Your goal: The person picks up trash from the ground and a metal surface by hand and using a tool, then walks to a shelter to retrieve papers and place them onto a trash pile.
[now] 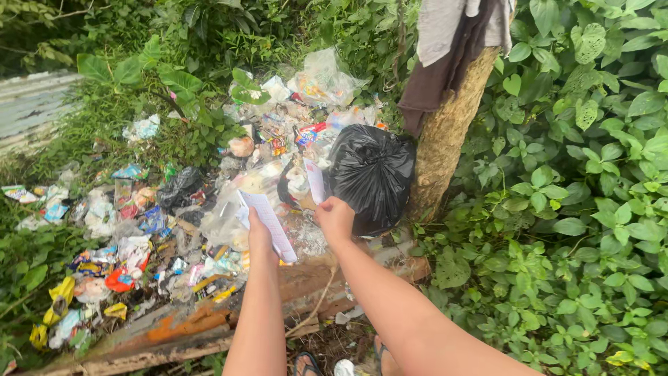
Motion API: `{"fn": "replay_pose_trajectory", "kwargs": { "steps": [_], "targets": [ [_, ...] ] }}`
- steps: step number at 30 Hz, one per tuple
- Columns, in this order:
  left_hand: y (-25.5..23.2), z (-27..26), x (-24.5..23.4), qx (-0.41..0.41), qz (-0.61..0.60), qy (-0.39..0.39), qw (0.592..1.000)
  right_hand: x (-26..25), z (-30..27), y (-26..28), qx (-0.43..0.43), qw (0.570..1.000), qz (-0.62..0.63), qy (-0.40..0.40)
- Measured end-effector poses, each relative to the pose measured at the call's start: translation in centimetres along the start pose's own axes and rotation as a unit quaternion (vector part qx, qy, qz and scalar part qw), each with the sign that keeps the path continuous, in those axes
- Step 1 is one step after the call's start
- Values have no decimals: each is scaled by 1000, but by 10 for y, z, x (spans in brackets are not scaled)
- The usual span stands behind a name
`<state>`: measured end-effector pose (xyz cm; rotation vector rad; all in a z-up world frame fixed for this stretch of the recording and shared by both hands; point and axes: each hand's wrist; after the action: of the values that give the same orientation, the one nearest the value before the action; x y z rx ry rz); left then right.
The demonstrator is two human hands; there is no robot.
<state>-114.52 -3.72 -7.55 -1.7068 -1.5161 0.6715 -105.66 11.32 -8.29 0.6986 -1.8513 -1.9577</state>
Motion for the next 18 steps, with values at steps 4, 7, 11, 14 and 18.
{"fn": "replay_pose_trajectory", "kwargs": {
  "steps": [4, 7, 11, 14, 18],
  "targets": [
    [-15, 34, -18, -8, 22, 19, 1000, 49, 14, -18, 0, 999, -22, -49],
    [-22, 62, -37, -15, 48, 32, 998, 89, 20, -30, -18, 998, -27, -62],
    [-25, 94, -62, -14, 62, 40, 997, 144, 33, -52, 15, 998, -22, -53],
    [-25, 121, -70, -29, 70, 35, 997, 180, 53, -71, 68, 994, 72, -42],
    [-11, 158, -73, -40, 82, 31, 995, 211, 83, -99, 153, 977, 148, -36]
  ]
}}
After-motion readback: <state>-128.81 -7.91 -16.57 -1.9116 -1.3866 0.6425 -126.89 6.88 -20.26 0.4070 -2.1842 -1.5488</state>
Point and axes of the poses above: each hand's wrist, its own z-axis towards the middle knuckle, its own x-axis out of the palm, y = z × x, and after that the axes turned 11 degrees about z, right-handed
